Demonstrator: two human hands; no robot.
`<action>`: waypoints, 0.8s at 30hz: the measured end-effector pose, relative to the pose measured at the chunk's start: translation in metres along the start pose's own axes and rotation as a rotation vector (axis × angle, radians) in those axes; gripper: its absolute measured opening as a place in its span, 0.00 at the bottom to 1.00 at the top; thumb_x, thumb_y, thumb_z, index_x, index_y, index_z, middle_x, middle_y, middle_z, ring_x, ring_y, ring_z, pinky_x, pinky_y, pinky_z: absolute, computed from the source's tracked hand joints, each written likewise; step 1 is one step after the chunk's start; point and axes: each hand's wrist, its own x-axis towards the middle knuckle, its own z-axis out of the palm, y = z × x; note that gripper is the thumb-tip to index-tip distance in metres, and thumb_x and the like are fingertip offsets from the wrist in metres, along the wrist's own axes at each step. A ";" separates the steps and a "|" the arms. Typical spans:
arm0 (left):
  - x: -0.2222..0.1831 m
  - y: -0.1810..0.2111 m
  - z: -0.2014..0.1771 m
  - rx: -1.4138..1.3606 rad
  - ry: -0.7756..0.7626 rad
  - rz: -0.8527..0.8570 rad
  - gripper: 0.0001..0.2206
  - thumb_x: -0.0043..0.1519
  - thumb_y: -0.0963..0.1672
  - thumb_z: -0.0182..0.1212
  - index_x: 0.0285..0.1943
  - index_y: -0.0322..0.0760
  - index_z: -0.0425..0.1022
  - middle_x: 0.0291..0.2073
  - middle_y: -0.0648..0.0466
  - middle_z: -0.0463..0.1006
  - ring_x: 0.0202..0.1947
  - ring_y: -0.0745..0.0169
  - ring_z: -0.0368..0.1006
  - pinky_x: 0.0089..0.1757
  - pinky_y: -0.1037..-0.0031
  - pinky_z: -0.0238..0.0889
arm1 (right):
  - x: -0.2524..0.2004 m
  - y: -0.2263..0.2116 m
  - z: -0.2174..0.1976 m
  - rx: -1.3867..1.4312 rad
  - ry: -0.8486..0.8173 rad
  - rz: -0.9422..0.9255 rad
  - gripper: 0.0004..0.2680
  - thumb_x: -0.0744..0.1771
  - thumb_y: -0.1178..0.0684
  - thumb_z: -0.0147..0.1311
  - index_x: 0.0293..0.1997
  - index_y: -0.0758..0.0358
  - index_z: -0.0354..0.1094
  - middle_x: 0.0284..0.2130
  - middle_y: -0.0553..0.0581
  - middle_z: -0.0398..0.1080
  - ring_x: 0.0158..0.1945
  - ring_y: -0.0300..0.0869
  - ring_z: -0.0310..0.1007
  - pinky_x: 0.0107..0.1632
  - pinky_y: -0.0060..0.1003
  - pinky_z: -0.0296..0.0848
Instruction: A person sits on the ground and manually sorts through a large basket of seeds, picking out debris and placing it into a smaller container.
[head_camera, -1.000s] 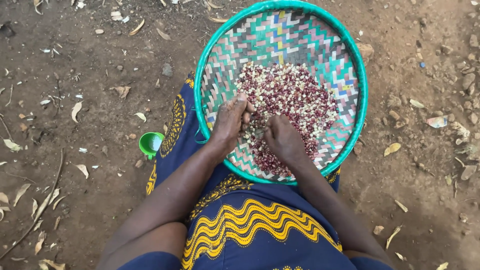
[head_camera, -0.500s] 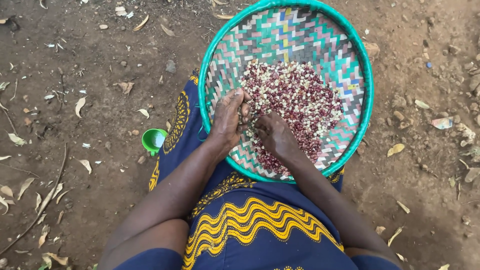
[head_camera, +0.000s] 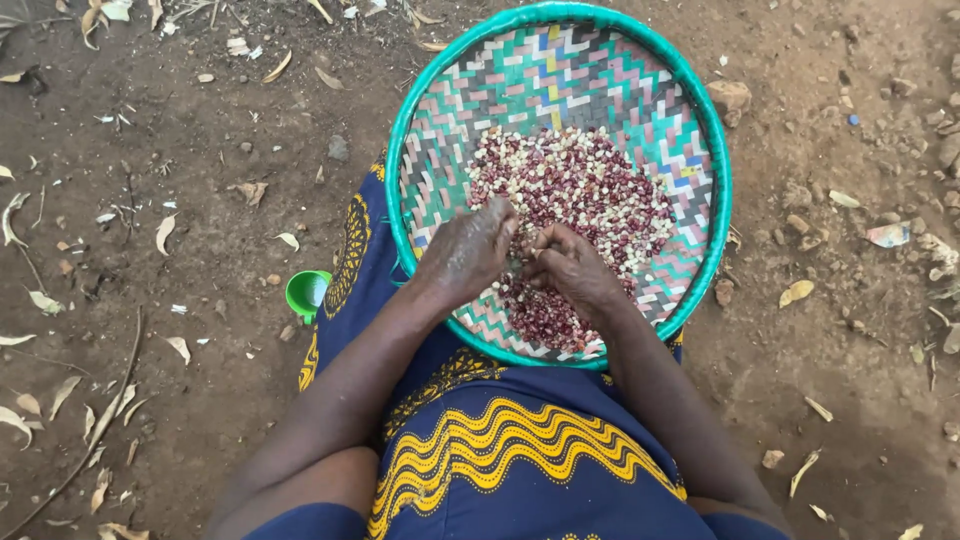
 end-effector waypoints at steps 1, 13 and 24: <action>0.003 -0.002 -0.001 0.000 0.001 -0.002 0.11 0.73 0.48 0.48 0.51 0.44 0.76 0.27 0.38 0.81 0.35 0.27 0.80 0.37 0.44 0.69 | -0.003 -0.006 0.003 0.000 -0.002 0.001 0.05 0.66 0.57 0.52 0.44 0.61 0.64 0.39 0.57 0.71 0.38 0.40 0.77 0.36 0.28 0.79; 0.021 -0.042 0.004 -0.364 0.234 -0.084 0.15 0.72 0.52 0.51 0.42 0.46 0.82 0.29 0.43 0.82 0.45 0.38 0.80 0.47 0.50 0.71 | 0.022 0.040 0.016 -0.820 -0.086 -0.389 0.09 0.63 0.57 0.65 0.46 0.60 0.77 0.35 0.63 0.74 0.38 0.56 0.80 0.36 0.47 0.79; 0.020 -0.041 0.003 -0.310 0.173 -0.056 0.15 0.72 0.53 0.51 0.44 0.48 0.80 0.30 0.45 0.83 0.46 0.37 0.81 0.47 0.50 0.71 | 0.004 0.003 0.019 -0.214 -0.011 -0.167 0.04 0.64 0.61 0.57 0.39 0.65 0.70 0.22 0.57 0.72 0.25 0.40 0.76 0.28 0.30 0.73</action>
